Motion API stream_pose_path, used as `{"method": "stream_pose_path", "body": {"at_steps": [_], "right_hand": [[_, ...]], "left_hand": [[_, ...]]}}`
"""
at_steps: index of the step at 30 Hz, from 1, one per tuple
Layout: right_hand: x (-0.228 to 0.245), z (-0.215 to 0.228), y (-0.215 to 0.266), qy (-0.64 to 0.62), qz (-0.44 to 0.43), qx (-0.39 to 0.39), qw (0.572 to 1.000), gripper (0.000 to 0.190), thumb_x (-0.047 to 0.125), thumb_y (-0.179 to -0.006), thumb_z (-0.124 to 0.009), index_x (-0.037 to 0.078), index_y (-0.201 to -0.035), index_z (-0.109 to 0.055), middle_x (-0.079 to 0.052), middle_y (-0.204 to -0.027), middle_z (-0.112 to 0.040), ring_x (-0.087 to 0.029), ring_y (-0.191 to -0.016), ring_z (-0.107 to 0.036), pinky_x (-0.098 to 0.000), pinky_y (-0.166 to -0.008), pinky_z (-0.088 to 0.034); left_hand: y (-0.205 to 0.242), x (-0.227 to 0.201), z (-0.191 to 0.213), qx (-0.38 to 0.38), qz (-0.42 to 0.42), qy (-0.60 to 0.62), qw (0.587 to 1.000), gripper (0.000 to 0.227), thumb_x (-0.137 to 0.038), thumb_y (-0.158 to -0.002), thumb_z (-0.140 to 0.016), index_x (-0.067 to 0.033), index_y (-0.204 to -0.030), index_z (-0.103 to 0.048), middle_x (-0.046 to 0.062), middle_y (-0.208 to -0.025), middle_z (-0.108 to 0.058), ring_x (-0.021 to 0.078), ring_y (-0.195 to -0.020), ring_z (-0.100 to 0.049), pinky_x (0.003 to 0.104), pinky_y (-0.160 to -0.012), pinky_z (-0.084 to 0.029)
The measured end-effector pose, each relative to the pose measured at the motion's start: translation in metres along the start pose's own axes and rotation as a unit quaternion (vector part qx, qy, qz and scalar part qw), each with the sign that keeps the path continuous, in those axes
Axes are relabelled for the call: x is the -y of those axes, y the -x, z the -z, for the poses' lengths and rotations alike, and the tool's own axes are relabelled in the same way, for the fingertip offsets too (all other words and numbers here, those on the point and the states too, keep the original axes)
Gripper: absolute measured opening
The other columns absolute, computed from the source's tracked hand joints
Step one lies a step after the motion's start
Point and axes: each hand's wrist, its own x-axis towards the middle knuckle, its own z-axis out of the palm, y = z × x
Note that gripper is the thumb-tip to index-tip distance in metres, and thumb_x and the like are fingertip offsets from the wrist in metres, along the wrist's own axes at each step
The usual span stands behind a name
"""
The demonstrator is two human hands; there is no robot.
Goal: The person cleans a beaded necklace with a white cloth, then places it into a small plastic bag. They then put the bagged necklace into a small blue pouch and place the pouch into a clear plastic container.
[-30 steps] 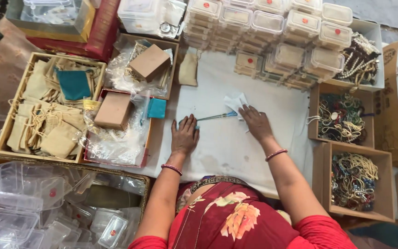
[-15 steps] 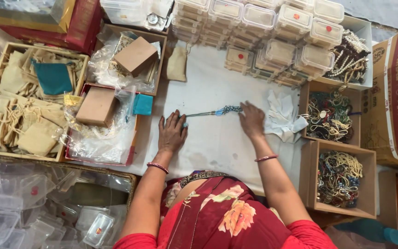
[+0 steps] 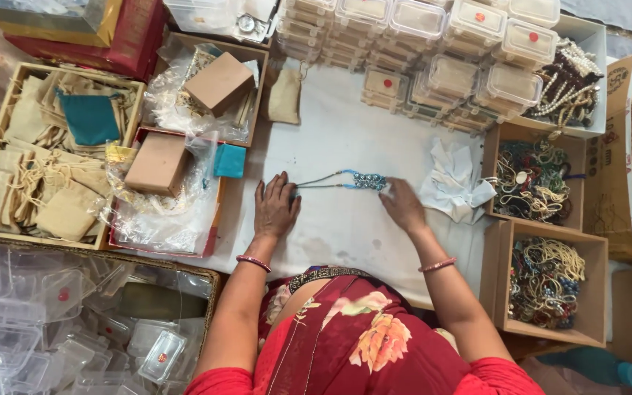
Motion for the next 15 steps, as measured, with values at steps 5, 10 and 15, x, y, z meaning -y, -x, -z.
{"method": "stream_pose_path", "body": {"at_steps": [5, 10, 15], "right_hand": [[-0.072, -0.005, 0.024, -0.088, -0.166, 0.123, 0.975, 0.028, 0.028, -0.096, -0.073, 0.003, -0.109, -0.073, -0.012, -0.093, -0.074, -0.020, -0.088, -0.066, -0.0340, -0.079, -0.053], [-0.108, 0.051, 0.038, -0.221, -0.286, -0.013, 0.932, 0.018, 0.021, -0.096, -0.069, 0.005, -0.103, -0.075, -0.003, -0.110, -0.077, -0.011, -0.090, -0.065, -0.0300, -0.073, -0.048], [-0.088, 0.081, 0.054, 0.165, -0.244, -0.215, 0.931, 0.021, 0.025, -0.096, -0.079, 0.008, -0.109, -0.076, -0.012, -0.113, -0.071, -0.027, -0.096, -0.070, -0.0400, -0.085, -0.054]], "left_hand": [[-0.001, -0.001, 0.003, 0.006, 0.000, -0.004, 1.000, 0.040, -0.034, -0.094, -0.067, -0.0102, -0.127, -0.063, 0.012, -0.151, -0.053, 0.0270, -0.143, -0.045, 0.055, -0.122, -0.024], [0.000, 0.000, 0.002, 0.008, -0.003, -0.007, 1.000, 0.040, -0.034, -0.095, -0.066, -0.0109, -0.127, -0.063, 0.012, -0.151, -0.053, 0.0272, -0.143, -0.045, 0.055, -0.122, -0.024], [-0.002, -0.002, 0.005, 0.015, 0.008, -0.011, 1.000, 0.042, -0.037, -0.097, -0.065, -0.0120, -0.131, -0.062, 0.014, -0.152, -0.052, 0.0274, -0.144, -0.043, 0.054, -0.123, -0.023]]}}
